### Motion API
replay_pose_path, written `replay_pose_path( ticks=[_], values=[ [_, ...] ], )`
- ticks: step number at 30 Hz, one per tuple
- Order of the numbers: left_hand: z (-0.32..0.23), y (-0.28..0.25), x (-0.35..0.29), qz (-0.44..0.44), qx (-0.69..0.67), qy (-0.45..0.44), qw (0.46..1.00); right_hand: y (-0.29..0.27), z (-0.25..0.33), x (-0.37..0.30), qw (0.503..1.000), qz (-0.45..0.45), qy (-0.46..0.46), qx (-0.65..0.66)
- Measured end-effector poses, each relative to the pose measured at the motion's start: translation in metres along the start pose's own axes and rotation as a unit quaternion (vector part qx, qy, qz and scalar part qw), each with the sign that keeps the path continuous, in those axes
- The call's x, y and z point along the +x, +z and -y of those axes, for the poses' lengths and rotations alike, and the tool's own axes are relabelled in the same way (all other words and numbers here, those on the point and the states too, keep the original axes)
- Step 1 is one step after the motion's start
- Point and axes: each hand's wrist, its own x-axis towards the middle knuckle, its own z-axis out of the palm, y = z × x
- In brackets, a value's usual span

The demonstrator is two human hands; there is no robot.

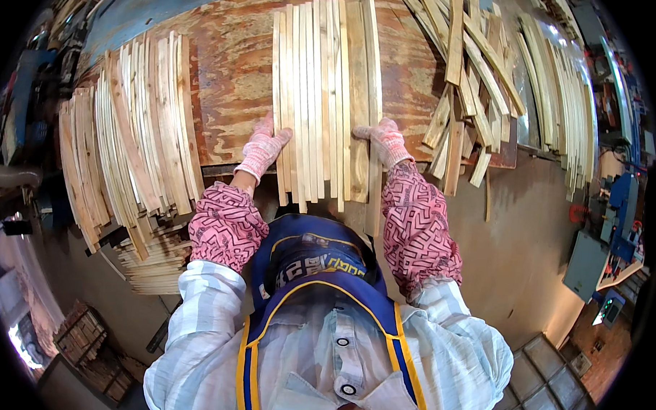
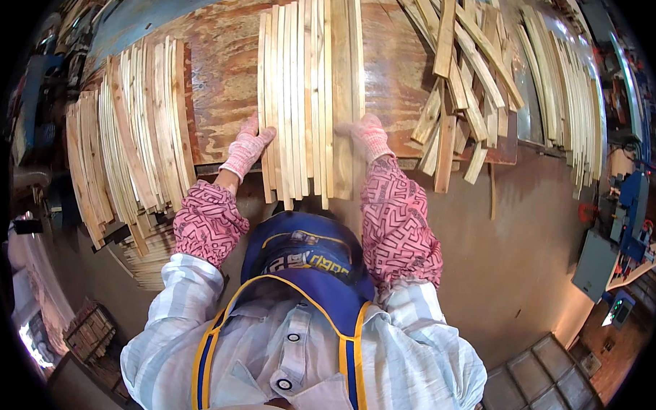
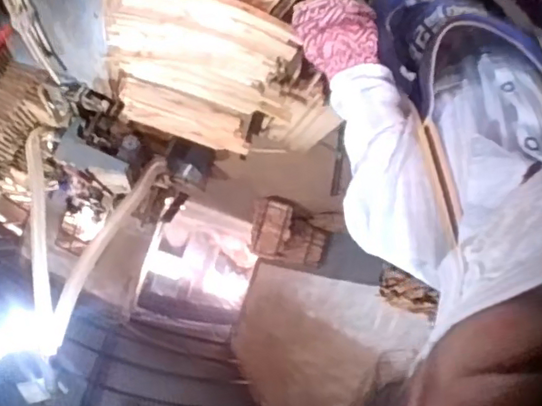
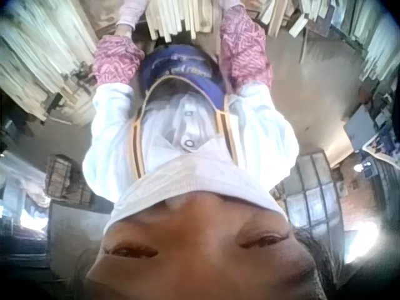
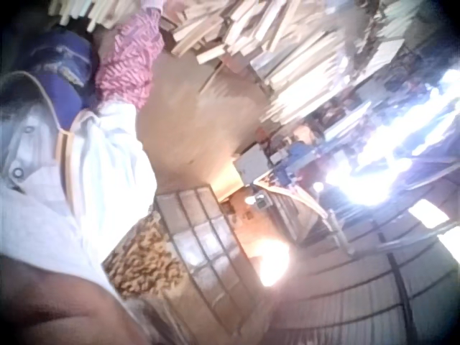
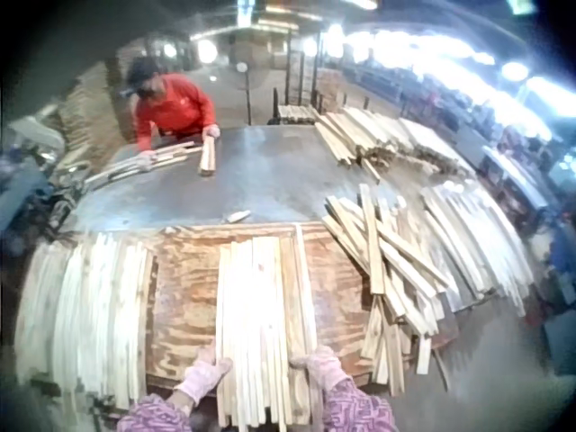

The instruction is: The person gathers thin wooden planks from a workbench, aligns them into neat stacks, and carries the stacks to a conveyor belt. The person repeats this process multiple times, moving between the workbench and the conveyor.

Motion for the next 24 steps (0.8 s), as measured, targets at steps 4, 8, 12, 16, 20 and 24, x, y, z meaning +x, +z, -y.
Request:
replay_pose_path(
  ticks=[4,8,12,16,20,24],
  values=[
    [0.008,0.002,0.001,0.014,-0.003,-0.005,1.000,0.002,0.034,-0.020,0.989,-0.045,0.022,-0.141],
    [0.021,0.011,0.008,-0.005,0.007,-0.004,1.000,0.016,0.027,-0.020,0.986,-0.062,-0.013,-0.152],
    [-0.008,-0.002,-0.005,0.016,-0.087,0.038,0.995,0.021,-0.042,0.021,0.971,-0.195,-0.116,-0.078],
    [0.003,-0.005,-0.009,-0.013,-0.006,0.018,1.000,0.017,-0.021,-0.002,0.954,-0.133,-0.228,-0.146],
    [0.021,-0.044,-0.013,-0.139,0.131,0.059,0.980,0.026,-0.024,0.002,0.957,-0.112,-0.216,-0.160],
    [0.058,-0.159,-0.046,-0.465,0.245,-0.012,0.851,0.036,-0.029,0.002,0.938,-0.170,-0.230,-0.196]
  ],
)
